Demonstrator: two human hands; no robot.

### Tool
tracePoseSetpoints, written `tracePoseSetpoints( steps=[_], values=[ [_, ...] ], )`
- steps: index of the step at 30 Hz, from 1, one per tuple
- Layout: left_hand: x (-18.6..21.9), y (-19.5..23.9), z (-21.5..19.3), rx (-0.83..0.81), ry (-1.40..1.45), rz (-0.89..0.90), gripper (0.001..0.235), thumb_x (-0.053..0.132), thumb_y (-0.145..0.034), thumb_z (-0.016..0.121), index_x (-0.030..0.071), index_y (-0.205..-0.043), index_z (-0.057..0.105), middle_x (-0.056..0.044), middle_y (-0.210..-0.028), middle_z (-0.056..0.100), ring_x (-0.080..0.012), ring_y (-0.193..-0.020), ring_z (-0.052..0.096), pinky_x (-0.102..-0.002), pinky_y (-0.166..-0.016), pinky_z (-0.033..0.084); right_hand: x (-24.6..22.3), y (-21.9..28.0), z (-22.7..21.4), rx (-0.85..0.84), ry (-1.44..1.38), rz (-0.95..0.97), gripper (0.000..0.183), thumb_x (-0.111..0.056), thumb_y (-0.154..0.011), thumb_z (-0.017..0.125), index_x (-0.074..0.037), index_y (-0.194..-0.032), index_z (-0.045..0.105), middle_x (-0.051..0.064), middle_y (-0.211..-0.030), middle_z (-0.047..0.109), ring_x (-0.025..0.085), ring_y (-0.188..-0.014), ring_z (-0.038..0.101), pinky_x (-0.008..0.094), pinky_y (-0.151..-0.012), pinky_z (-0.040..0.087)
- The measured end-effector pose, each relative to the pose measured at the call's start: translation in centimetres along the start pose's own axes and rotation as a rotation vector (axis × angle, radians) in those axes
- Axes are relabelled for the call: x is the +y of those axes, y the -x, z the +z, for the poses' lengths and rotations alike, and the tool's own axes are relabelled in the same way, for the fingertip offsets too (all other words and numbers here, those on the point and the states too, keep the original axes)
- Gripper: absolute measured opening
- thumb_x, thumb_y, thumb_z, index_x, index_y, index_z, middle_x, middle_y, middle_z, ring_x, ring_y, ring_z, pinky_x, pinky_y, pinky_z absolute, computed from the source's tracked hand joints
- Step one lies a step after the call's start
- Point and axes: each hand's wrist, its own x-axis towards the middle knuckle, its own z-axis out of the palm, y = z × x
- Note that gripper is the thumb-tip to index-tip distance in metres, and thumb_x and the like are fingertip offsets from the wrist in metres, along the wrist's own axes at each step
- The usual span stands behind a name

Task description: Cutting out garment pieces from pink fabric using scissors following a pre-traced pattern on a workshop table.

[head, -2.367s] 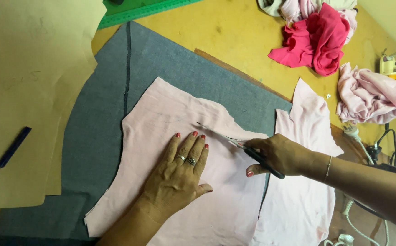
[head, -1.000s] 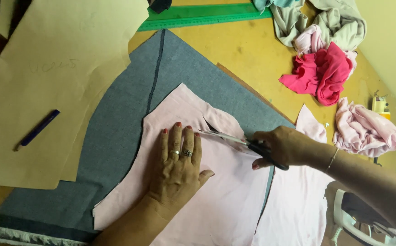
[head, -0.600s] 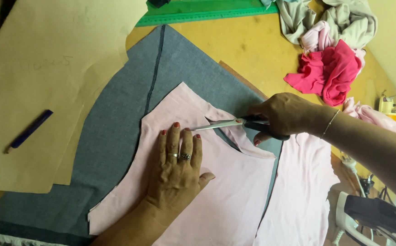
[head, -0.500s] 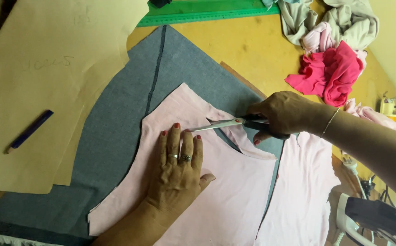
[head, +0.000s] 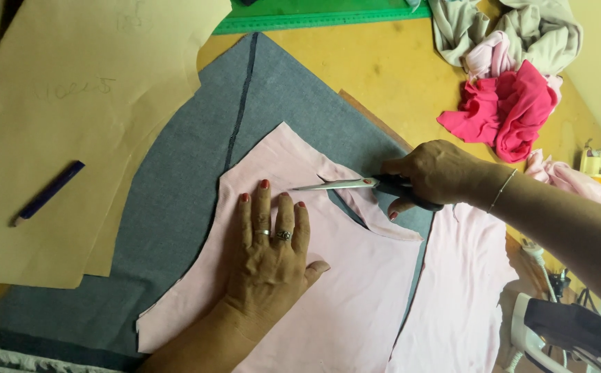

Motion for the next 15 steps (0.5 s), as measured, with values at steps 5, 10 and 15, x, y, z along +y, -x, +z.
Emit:
tracePoseSetpoints(
  steps=[5, 10, 15],
  values=[
    [0.0, 0.0, -0.1, 0.001, -0.008, -0.007, 0.113, 0.078, -0.057, 0.085, -0.001, -0.134, 0.057, -0.024, -0.137, 0.051, -0.0530, -0.142, 0.039, -0.068, -0.120, 0.029, 0.7, 0.0, 1.7, 0.097, 0.006, -0.063, 0.062, -0.082, -0.068, 0.074, -0.029, -0.100, 0.066, 0.001, -0.069, 0.072, 0.029, -0.065, 0.070, 0.040, -0.056, 0.052],
    [-0.3, -0.4, -1.6, 0.000, 0.031, -0.042, 0.116, 0.073, -0.056, 0.086, -0.004, -0.136, 0.054, -0.024, -0.141, 0.050, -0.0518, -0.144, 0.038, -0.064, -0.122, 0.029, -4.0, 1.6, -1.8, -0.093, -0.054, 0.125, 0.067, -0.077, -0.069, 0.079, -0.033, -0.118, 0.066, 0.000, -0.077, 0.075, 0.025, -0.076, 0.074, 0.037, -0.069, 0.056],
    [-1.9, -0.4, -2.2, -0.081, -0.108, -0.064, 0.109, 0.063, -0.057, 0.085, -0.003, -0.138, 0.055, -0.023, -0.142, 0.056, -0.0406, -0.141, 0.049, -0.053, -0.125, 0.031, -6.8, 2.0, -2.2, -0.080, -0.179, 0.205, 0.074, -0.079, -0.067, 0.078, -0.032, -0.121, 0.064, 0.004, -0.070, 0.073, 0.028, -0.071, 0.070, 0.039, -0.066, 0.053]
  ],
)
